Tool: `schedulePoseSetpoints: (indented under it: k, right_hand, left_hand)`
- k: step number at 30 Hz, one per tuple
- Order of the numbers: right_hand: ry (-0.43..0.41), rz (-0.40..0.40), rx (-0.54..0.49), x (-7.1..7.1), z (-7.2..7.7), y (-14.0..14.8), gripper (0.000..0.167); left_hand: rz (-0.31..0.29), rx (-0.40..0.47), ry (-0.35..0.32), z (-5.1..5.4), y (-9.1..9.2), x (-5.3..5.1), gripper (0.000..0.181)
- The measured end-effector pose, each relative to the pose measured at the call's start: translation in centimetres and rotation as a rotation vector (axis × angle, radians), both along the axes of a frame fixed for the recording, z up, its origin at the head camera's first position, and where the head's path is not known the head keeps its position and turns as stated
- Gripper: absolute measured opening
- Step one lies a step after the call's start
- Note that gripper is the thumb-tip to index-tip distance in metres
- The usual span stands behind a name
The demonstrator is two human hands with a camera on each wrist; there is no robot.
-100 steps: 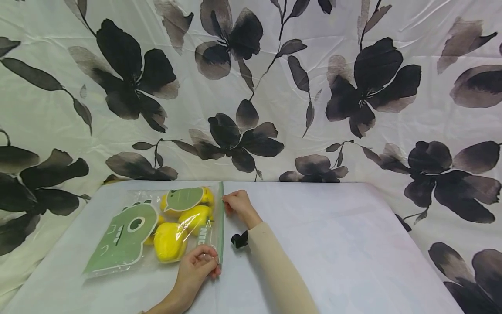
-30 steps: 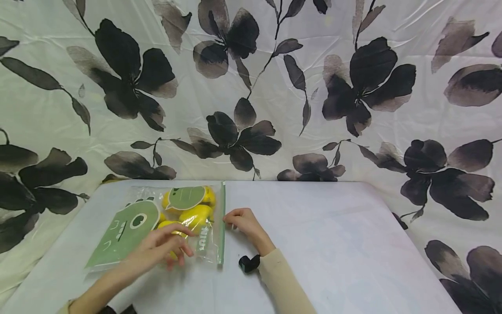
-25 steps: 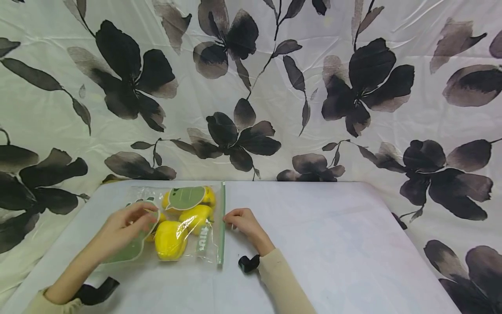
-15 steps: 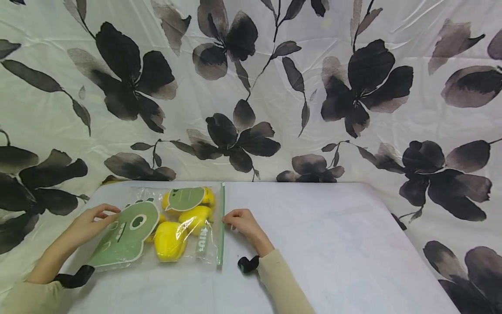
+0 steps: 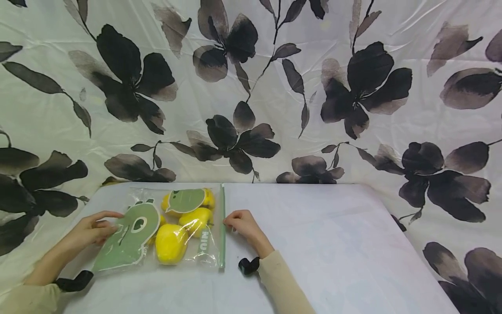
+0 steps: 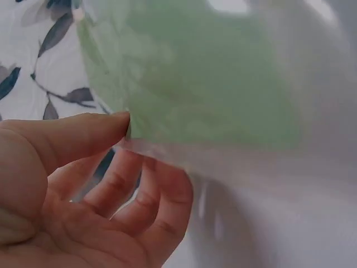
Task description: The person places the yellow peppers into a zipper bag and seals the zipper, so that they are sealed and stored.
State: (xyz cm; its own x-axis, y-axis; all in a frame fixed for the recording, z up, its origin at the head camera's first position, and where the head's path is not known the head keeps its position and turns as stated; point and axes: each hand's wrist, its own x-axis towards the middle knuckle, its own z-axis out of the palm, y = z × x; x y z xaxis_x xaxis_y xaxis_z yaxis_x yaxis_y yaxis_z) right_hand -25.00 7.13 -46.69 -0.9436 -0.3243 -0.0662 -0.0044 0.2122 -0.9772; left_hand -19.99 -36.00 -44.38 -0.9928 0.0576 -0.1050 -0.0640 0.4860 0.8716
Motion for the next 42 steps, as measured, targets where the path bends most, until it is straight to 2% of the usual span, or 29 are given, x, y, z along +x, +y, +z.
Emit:
schedulePoseSetpoints:
  k: [4, 8, 12, 18, 23, 27, 34, 40, 42]
  right_hand:
    - [0.016, -0.001, 0.020, -0.2, -0.1, 1.4, 0.014]
    - [0.015, -0.007, 0.046, -0.7, -0.2, 3.9, 0.015]
    - [-0.004, -0.003, 0.041, -1.1, -0.2, 7.3, 0.015]
    - [-0.024, -0.010, 0.046, -1.8, -0.2, 12.3, 0.014]
    - [-0.077, -0.087, 0.042, -2.3, -0.2, 14.9, 0.013]
    - [-0.077, -0.088, 0.010, -2.2, -0.4, 15.7, 0.012]
    - [-0.065, -0.052, 0.041, -1.6, -0.1, 15.5, 0.013]
    - [-0.053, -0.022, 0.069, -1.5, 0.1, 15.3, 0.013]
    - [-0.062, -0.036, 0.072, -1.4, 0.1, 15.2, 0.012]
  left_hand:
    - [-0.006, -0.006, 0.028, -0.5, 1.3, -0.2, 0.046]
    - [-0.033, 0.058, 0.036, -0.7, 3.1, -0.7, 0.047]
    - [-0.059, 0.127, 0.040, -0.9, 5.9, -1.5, 0.047]
    - [-0.070, 0.217, 0.037, -1.8, 10.6, -3.0, 0.048]
    - [-0.059, 0.281, 0.043, -2.6, 13.1, -4.2, 0.048]
    - [-0.047, 0.306, 0.037, -3.0, 13.8, -4.5, 0.048]
    - [-0.044, 0.429, -0.021, -3.8, 13.3, -4.2, 0.051]
    - [-0.049, 0.454, -0.002, -4.2, 13.1, -4.3, 0.050]
    - [-0.051, 0.457, 0.003, -4.3, 13.2, -4.4, 0.051]
